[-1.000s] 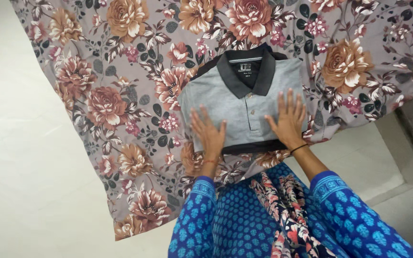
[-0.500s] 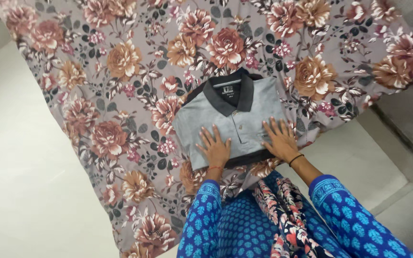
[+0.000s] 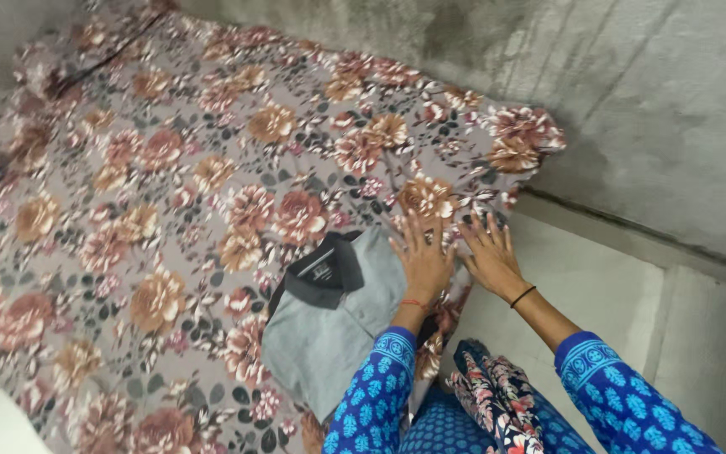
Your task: The person picks up folded shirts from a shelf one at a time, places them on a floral-patterned surface, and smooths them with both hands. The shirts include a dark blue, black, gray, navy with yellow text, light pink, orange, dark blue, green, and green checkered shirt.
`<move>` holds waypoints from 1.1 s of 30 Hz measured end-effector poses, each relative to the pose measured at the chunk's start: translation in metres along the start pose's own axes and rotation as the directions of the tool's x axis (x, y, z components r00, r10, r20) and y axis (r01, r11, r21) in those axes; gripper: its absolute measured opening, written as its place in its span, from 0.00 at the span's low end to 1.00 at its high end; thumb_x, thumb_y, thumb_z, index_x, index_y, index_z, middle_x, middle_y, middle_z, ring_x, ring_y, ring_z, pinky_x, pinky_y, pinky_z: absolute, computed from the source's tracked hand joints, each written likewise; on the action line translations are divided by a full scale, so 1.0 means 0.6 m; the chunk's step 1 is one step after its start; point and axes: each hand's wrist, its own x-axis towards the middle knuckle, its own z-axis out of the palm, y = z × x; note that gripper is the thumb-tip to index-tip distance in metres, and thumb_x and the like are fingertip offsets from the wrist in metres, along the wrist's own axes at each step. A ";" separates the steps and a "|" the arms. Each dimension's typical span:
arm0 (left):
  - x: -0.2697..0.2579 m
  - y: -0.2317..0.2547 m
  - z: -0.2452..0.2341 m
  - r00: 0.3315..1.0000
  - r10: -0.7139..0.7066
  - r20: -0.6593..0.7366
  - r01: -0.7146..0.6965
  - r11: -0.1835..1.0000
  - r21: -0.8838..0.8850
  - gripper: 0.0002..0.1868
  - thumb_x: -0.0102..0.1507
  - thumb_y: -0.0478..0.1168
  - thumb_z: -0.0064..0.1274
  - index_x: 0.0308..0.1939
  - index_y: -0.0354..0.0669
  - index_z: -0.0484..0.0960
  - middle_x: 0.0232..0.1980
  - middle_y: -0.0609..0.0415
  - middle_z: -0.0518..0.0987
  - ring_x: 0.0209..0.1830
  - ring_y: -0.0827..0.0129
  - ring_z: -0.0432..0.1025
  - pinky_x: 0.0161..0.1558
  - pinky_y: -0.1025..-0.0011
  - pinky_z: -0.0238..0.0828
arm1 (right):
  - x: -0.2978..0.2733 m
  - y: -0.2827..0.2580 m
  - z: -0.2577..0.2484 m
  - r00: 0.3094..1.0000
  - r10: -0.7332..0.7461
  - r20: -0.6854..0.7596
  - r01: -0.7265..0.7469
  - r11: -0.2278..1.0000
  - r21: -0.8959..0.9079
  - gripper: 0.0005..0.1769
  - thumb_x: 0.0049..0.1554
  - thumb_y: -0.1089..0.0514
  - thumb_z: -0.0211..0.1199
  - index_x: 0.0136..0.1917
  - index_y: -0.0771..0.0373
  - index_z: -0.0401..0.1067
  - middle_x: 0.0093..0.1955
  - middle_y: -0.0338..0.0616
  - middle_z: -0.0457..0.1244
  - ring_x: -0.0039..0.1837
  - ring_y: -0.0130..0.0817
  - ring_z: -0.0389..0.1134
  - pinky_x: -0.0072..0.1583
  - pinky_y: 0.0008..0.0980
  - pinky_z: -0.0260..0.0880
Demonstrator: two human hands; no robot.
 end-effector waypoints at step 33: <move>-0.191 1.210 0.250 0.129 0.960 -0.250 -0.696 -0.092 -0.712 0.32 0.69 0.49 0.45 0.77 0.46 0.63 0.83 0.43 0.55 0.83 0.49 0.52 0.76 0.46 0.50 | -0.858 0.600 -0.607 0.190 0.569 -0.800 -0.942 0.335 0.015 0.28 0.64 0.48 0.58 0.73 0.63 0.68 0.79 0.58 0.56 0.81 0.62 0.51 0.79 0.61 0.48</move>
